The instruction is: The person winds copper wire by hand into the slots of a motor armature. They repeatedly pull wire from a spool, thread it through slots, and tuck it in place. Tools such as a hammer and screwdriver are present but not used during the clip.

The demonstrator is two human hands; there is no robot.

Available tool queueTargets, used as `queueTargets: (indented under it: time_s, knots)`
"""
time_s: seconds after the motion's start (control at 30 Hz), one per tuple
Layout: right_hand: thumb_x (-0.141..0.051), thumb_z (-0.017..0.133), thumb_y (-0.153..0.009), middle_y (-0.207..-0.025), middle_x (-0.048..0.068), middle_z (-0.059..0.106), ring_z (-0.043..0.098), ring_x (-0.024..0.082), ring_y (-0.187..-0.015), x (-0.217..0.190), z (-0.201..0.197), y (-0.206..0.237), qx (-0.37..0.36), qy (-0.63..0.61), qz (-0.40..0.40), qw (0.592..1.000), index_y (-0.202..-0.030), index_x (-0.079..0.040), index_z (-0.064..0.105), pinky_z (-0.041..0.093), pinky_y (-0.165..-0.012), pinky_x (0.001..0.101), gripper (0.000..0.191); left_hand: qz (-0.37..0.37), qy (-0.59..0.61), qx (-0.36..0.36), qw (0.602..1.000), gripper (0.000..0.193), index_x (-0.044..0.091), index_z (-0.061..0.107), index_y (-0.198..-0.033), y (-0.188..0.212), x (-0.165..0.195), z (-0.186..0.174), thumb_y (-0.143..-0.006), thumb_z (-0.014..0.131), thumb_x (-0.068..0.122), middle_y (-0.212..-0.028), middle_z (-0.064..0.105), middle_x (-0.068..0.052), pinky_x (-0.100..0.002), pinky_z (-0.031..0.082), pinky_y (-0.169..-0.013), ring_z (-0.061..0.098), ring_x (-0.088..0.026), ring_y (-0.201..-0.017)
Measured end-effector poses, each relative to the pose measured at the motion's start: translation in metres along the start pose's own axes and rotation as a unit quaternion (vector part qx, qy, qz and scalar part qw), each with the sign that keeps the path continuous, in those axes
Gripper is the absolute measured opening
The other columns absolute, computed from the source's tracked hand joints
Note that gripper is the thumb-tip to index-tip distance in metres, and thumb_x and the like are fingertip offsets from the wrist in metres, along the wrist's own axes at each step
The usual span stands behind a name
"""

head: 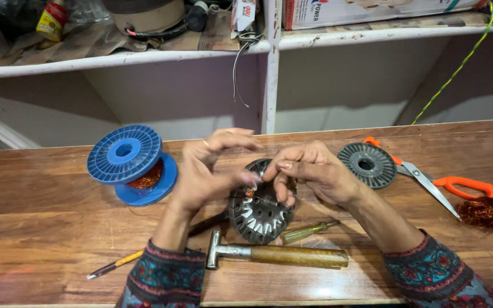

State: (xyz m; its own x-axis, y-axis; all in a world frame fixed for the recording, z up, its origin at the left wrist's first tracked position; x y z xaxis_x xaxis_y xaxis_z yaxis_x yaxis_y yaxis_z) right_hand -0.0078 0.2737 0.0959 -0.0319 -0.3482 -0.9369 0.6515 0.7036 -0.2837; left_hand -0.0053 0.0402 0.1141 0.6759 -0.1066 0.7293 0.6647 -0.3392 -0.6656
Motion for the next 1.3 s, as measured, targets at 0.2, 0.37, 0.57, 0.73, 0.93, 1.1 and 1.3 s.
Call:
queueTargets:
  time_s: [0.2, 0.37, 0.57, 0.73, 0.93, 1.1, 1.3]
  knots:
    - [-0.020, 0.055, -0.108, -0.087, 0.019, 0.074, 0.074, 0.023, -0.078, 0.001, 0.004, -0.018, 0.010, 0.006, -0.123, 0.992, -0.114, 0.013, 0.065, 0.060, -0.073, 0.0344, 0.035, -0.050, -0.176, -0.076, 0.980, 0.067, 0.012, 0.069, -0.129, 0.002, 0.011, 0.001, -0.065, 0.090, 0.010, -0.112, 0.075, -0.004, -0.033, 0.062, -0.093, 0.076, -0.015, -0.098]
    - [-0.014, 0.064, -0.100, -0.080, 0.009, 0.072, 0.067, 0.013, -0.070, 0.012, -0.002, -0.033, 0.149, 0.200, -0.074, 0.965, -0.109, 0.006, 0.073, 0.052, -0.058, 0.0277, 0.024, 0.023, -0.229, -0.093, 0.969, 0.091, 0.011, 0.059, -0.143, 0.000, 0.007, -0.015, -0.059, 0.096, 0.009, -0.128, 0.066, -0.009, -0.035, 0.050, -0.110, 0.062, -0.018, -0.123]
    - [-0.007, 0.079, -0.085, -0.074, 0.000, 0.067, 0.057, 0.004, -0.066, 0.029, 0.013, -0.033, 0.090, 0.305, 0.006, 0.948, -0.099, -0.003, 0.073, 0.047, -0.058, 0.0220, 0.015, -0.184, 0.026, -0.146, 0.972, 0.090, 0.005, 0.052, -0.144, 0.004, -0.011, -0.023, -0.064, 0.093, -0.005, -0.125, 0.058, -0.006, -0.035, 0.054, -0.106, 0.057, -0.017, -0.121]
    - [-0.008, 0.078, -0.082, -0.063, 0.000, 0.058, 0.050, 0.005, -0.057, 0.023, 0.021, -0.033, 0.107, 0.409, -0.024, 0.906, -0.098, -0.004, 0.069, 0.041, -0.052, 0.0246, 0.019, -0.208, 0.056, -0.113, 0.970, 0.099, 0.006, 0.049, -0.142, 0.005, -0.018, -0.023, -0.054, 0.092, -0.008, -0.110, 0.053, -0.002, -0.026, 0.058, -0.088, 0.058, -0.011, -0.102]
    - [-0.009, 0.076, -0.081, -0.065, 0.000, 0.065, 0.059, 0.006, -0.057, 0.016, 0.025, -0.045, 0.093, 0.463, -0.101, 0.876, -0.095, -0.002, 0.071, 0.048, -0.051, 0.0246, 0.016, -0.215, 0.062, -0.092, 0.970, 0.099, 0.001, 0.049, -0.144, 0.001, -0.025, -0.032, -0.056, 0.092, -0.011, -0.098, 0.055, -0.001, -0.022, 0.057, -0.072, 0.058, -0.007, -0.089]
    - [-0.010, 0.076, -0.082, -0.064, 0.003, 0.069, 0.064, 0.007, -0.057, 0.019, 0.024, -0.049, 0.092, 0.469, -0.077, 0.875, -0.093, -0.003, 0.074, 0.051, -0.053, 0.0252, 0.013, -0.230, 0.034, -0.085, 0.969, 0.098, 0.002, 0.049, -0.144, 0.001, -0.025, -0.036, -0.056, 0.091, -0.009, -0.092, 0.060, 0.000, -0.020, 0.056, -0.065, 0.062, -0.007, -0.083]
    - [-0.014, 0.078, -0.082, -0.076, 0.001, 0.079, 0.069, 0.007, -0.067, 0.028, 0.016, -0.046, 0.094, 0.436, -0.059, 0.893, -0.089, -0.006, 0.079, 0.056, -0.061, 0.0265, 0.010, -0.267, 0.077, -0.078, 0.957, 0.071, -0.006, 0.060, -0.123, 0.006, -0.026, -0.037, -0.058, 0.090, -0.009, -0.098, 0.072, -0.008, -0.025, 0.064, -0.074, 0.072, -0.010, -0.087]
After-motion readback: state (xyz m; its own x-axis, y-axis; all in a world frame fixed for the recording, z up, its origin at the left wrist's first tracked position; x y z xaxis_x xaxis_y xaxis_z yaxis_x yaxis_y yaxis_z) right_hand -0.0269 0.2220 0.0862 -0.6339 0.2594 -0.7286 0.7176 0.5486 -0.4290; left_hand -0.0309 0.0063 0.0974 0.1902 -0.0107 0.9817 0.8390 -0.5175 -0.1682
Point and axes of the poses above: each hand's wrist, its own y-axis away from the middle knuckle, its own z-axis out of the palm, x = y × z, the point moved 2 cm from there along -y, towards the middle knuckle
